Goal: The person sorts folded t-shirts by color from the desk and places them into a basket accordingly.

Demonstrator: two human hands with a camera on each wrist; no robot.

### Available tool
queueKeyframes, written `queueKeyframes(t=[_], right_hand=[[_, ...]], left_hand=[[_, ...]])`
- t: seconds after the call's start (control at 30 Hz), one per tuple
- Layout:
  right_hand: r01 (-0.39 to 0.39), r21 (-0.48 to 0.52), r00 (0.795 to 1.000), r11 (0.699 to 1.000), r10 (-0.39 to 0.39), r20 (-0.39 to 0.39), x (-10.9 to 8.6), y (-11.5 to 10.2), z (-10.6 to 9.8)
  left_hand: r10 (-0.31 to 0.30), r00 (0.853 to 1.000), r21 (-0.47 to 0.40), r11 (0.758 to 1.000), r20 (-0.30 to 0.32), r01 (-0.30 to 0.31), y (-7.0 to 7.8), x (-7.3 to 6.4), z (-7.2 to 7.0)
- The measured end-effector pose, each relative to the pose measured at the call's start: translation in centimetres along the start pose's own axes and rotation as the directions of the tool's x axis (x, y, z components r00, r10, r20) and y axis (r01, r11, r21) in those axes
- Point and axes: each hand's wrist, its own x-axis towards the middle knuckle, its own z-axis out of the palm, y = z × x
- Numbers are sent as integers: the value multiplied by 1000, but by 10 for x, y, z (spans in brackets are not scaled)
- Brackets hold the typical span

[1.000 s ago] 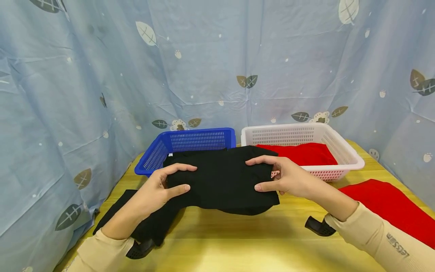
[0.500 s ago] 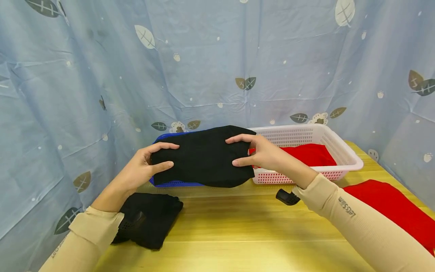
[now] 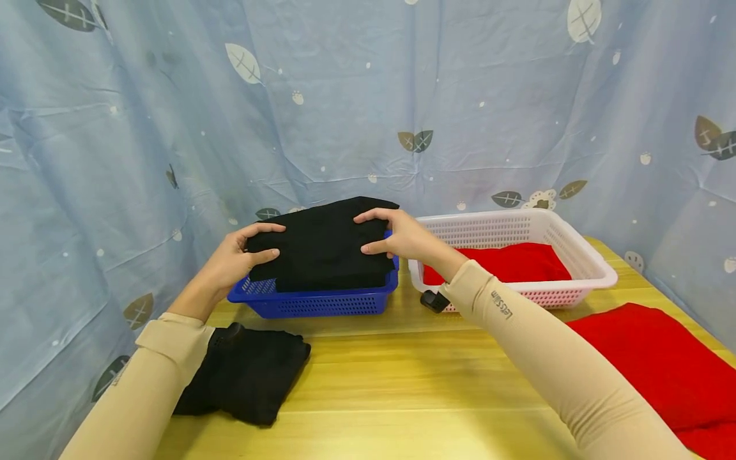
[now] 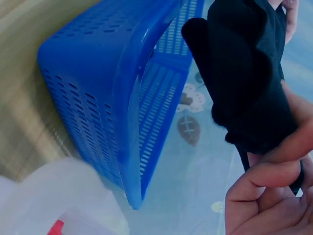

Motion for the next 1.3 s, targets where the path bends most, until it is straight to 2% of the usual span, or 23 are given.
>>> queueKeyframes(t=[0.3, 0.67, 0.97, 1.1, 1.2, 1.3], right_hand=[[-74, -101, 997, 992, 76, 17, 29, 0, 16], [-188, -182, 980, 965, 197, 36, 48, -2, 35], [-250, -267, 962, 931, 270, 38, 57, -3, 42], [-290, -299, 947, 909, 318, 48, 57, -4, 43], [-308, -327, 939, 893, 342, 48, 56, -2, 42], [-304, -340, 941, 890, 336, 39, 53, 0, 39]], left_hand=[[-77, 997, 14, 997, -8, 77, -26, 27, 1], [-139, 990, 99, 986, 12, 137, -44, 45, 5], [-191, 982, 115, 975, -10, 191, -46, 51, 11], [-219, 976, 139, 966, -15, 219, -48, 51, 13], [-250, 968, 170, 954, 0, 246, -49, 49, 12], [-270, 962, 177, 949, 25, 262, -51, 47, 10]])
